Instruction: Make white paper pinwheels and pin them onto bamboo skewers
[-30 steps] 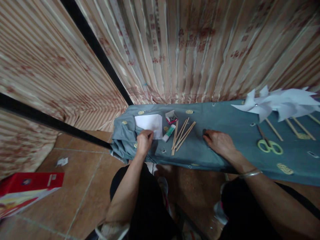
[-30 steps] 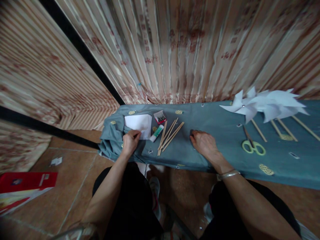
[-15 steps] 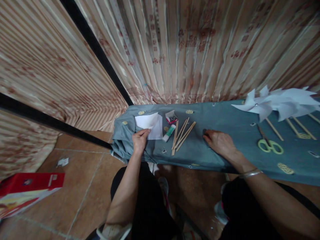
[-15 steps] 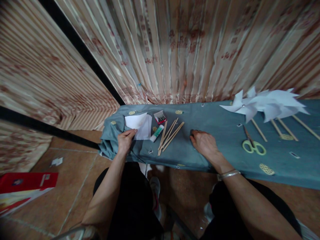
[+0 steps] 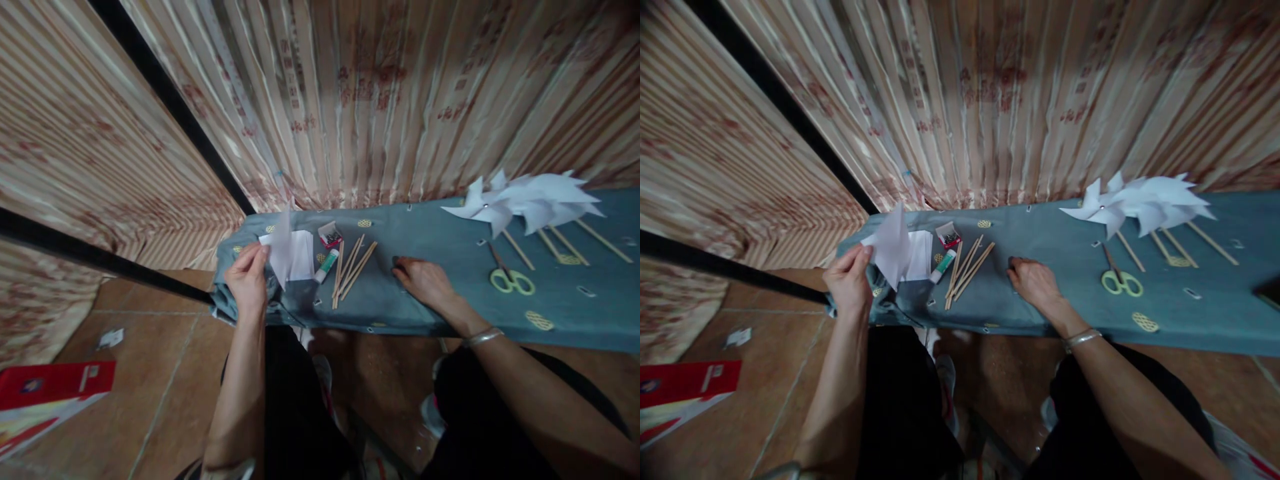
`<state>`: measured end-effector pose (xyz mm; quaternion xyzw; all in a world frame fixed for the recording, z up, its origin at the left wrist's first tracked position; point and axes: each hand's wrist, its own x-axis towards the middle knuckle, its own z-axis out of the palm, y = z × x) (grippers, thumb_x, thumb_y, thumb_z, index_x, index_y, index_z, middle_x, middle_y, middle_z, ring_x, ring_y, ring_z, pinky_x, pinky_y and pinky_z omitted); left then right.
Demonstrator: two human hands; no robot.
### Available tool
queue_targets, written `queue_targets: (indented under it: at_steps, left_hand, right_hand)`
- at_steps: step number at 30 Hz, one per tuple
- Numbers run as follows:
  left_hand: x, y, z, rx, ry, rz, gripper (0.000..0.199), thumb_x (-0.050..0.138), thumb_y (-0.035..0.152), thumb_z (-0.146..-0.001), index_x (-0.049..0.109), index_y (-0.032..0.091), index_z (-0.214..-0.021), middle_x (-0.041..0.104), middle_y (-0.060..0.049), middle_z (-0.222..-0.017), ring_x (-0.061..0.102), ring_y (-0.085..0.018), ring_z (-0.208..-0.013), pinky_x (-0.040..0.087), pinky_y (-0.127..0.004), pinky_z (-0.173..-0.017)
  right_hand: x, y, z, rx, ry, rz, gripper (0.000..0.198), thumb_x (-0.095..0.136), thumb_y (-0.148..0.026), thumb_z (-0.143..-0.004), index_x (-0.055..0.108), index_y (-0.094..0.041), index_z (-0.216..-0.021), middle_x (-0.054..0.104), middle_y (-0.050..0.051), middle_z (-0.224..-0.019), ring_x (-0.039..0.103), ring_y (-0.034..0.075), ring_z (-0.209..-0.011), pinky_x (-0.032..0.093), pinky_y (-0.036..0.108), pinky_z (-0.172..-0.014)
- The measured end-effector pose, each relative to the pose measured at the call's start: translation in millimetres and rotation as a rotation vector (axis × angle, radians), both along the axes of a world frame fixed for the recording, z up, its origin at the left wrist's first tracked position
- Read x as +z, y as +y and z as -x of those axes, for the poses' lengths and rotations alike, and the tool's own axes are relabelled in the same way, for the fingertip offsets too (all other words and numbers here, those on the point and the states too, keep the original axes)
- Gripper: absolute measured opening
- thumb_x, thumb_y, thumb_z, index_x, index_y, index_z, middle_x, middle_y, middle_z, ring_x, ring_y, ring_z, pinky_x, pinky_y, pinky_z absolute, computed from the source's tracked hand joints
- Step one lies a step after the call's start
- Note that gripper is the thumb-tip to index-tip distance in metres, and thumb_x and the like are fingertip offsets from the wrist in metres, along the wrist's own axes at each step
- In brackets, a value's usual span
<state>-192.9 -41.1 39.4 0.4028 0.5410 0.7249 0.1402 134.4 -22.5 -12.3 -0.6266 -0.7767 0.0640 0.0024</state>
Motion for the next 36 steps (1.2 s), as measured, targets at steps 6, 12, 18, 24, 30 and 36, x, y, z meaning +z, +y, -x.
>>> queue_targets:
  at_steps: [6,12,18,24,30,36]
  left_hand:
    - [29.1,-18.2,-74.4,-0.386,0.403,-0.131,0.008,0.074,0.029,-0.083,0.079,0.024,-0.081,0.078,-0.003,-0.086,0.071,-0.02,-0.092,0.055,-0.039,-0.092]
    - [-22.7,-12.9,-152.7,-0.847,0.801,-0.224,0.017,0.062,0.025,-0.093,0.078,0.018,-0.091,0.078,-0.008,-0.089,0.069,-0.021,-0.099,0.058,-0.036,-0.087]
    - [-65.3,-16.1,-190.0,-1.059,1.051,-0.102,0.021,0.057,0.027,-0.096,0.075,0.017,-0.094,0.077,-0.008,-0.098,0.067,-0.022,-0.111,0.056,-0.036,-0.094]
    - [-78.6,-18.8,-195.1,-1.072,1.161,-0.039,0.027,0.057,0.029,-0.096,0.067,0.016,-0.117,0.072,-0.012,-0.115,0.065,-0.023,-0.116,0.055,-0.038,-0.097]
    - [-84.6,-5.1,-182.1,-1.014,1.253,0.107,0.047,0.068,0.032,-0.088,0.059,0.015,-0.13,0.062,-0.016,-0.134,0.05,-0.032,-0.135,0.045,-0.052,-0.111]
    - [-86.1,0.0,-178.6,-1.001,1.305,0.162,0.037,0.065,0.033,-0.091,0.063,0.017,-0.123,0.064,-0.015,-0.132,0.052,-0.029,-0.134,0.048,-0.05,-0.108]
  right_hand:
    - [-10.4,2.7,-17.7,-0.121,0.474,0.015,0.032,0.049,-0.036,-0.095,0.071,-0.02,-0.113,0.078,0.009,-0.1,0.073,0.024,-0.093,0.053,0.032,-0.083]
    - [0.4,5.1,-43.2,-0.499,1.396,0.299,0.069,0.014,-0.06,-0.099,0.063,-0.014,-0.112,0.076,0.017,-0.095,0.074,0.024,-0.088,0.058,0.034,-0.075]
    - [-7.1,-2.8,-74.5,-0.673,1.449,0.192,0.032,0.06,-0.035,-0.086,0.061,-0.017,-0.112,0.075,0.01,-0.089,0.072,0.023,-0.082,0.057,0.034,-0.072]
    - [-37.4,-0.7,-97.2,-0.687,1.412,0.138,0.041,0.065,-0.015,-0.072,0.062,-0.015,-0.113,0.073,0.005,-0.082,0.068,0.018,-0.069,0.056,0.031,-0.068]
    - [-64.5,3.8,-108.0,-0.608,1.291,0.021,0.042,0.067,-0.02,-0.071,0.067,-0.016,-0.113,0.076,0.006,-0.087,0.07,0.02,-0.07,0.058,0.034,-0.066]
    - [-55.0,-12.5,-107.3,-0.374,0.816,-0.279,0.041,0.063,-0.034,-0.082,0.067,-0.018,-0.12,0.075,0.013,-0.109,0.071,0.031,-0.098,0.055,0.052,-0.093]
